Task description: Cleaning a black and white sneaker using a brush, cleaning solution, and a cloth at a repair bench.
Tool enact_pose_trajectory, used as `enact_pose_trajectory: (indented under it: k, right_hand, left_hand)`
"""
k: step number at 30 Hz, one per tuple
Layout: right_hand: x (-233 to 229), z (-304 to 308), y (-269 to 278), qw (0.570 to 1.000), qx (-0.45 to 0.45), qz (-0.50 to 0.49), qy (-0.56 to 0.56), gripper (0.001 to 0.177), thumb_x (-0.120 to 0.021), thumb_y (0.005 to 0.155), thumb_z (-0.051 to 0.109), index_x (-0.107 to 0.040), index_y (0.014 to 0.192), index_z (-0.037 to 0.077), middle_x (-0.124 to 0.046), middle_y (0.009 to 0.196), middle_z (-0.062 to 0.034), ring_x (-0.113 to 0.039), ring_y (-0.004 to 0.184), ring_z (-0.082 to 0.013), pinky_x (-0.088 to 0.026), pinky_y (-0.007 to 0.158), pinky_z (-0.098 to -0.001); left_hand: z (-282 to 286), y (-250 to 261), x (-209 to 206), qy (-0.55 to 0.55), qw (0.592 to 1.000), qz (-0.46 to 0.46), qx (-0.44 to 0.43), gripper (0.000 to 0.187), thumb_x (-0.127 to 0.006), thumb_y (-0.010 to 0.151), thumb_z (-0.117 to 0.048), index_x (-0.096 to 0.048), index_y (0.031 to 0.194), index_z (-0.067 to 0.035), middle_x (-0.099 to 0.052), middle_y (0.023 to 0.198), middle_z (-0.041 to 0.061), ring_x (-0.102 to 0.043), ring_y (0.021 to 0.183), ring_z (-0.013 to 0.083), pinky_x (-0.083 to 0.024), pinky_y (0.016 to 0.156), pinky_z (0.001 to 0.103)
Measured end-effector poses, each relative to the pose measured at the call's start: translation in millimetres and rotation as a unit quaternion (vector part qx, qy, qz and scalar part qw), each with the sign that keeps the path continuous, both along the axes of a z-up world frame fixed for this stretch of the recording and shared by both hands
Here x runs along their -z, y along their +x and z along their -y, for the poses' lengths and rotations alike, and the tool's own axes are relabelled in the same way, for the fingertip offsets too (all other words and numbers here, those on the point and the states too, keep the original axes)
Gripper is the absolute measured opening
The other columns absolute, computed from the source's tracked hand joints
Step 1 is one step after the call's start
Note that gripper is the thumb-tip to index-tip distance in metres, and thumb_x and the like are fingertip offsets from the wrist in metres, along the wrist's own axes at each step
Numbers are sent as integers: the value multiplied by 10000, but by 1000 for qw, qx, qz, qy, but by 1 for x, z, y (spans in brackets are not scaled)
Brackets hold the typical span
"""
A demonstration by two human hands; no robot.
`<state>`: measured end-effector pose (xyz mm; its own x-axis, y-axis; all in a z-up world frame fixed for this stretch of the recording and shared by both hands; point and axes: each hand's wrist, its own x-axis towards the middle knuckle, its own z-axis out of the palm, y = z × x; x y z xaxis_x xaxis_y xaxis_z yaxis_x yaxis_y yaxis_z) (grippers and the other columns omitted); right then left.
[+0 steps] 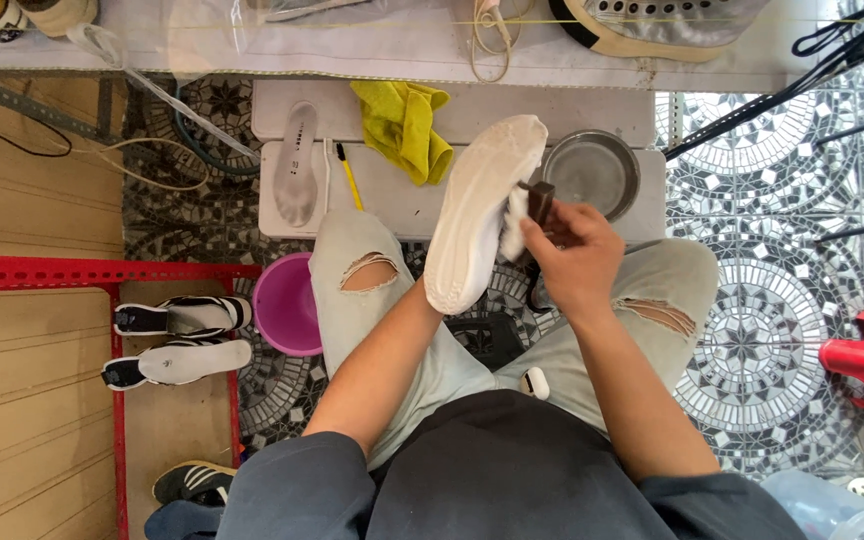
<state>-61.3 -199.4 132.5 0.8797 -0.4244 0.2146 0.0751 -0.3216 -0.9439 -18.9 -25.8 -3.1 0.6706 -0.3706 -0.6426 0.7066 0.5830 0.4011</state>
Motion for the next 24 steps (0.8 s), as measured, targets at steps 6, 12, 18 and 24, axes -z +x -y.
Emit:
enact_pose_trajectory:
  k: [6,12,18,24]
  right_hand:
    - [-15,-19,-13,984,-84,16,-158,278,-1049,765,106,-857,943,11,-749,876,-157,-783,726,-369,-614,601,-381]
    - [-2,-12,-18,987,-82,35,-131,257,-1039,812,113,-856,953,1,-768,875,-143,-775,715,-310,-610,635,-347]
    - [-7,-6,-17,978,-88,61,-178,290,-1030,814,170,-831,929,-5,-760,872,-159,-770,727,-369,-600,644,-386]
    - [10,-19,-26,966,-104,87,-218,322,-1070,733,176,-857,922,25,-779,904,-147,-774,752,-381,-602,634,-384]
  left_hand:
    - [-7,5,15,32,998,-4,-48,570,-825,845,-399,-672,1257,-37,-742,1154,219,-740,1024,343,-614,871,509]
    - [0,5,27,61,993,-21,-97,667,-850,884,-423,-618,1356,-13,-723,1243,250,-734,1102,371,-606,906,549]
    - [13,8,43,88,986,-35,-139,767,-875,923,-447,-565,1455,11,-704,1333,280,-728,1180,399,-598,941,589]
    - [12,14,94,122,975,-42,-179,870,-900,963,-471,-511,1554,35,-685,1423,311,-722,1259,427,-590,976,629]
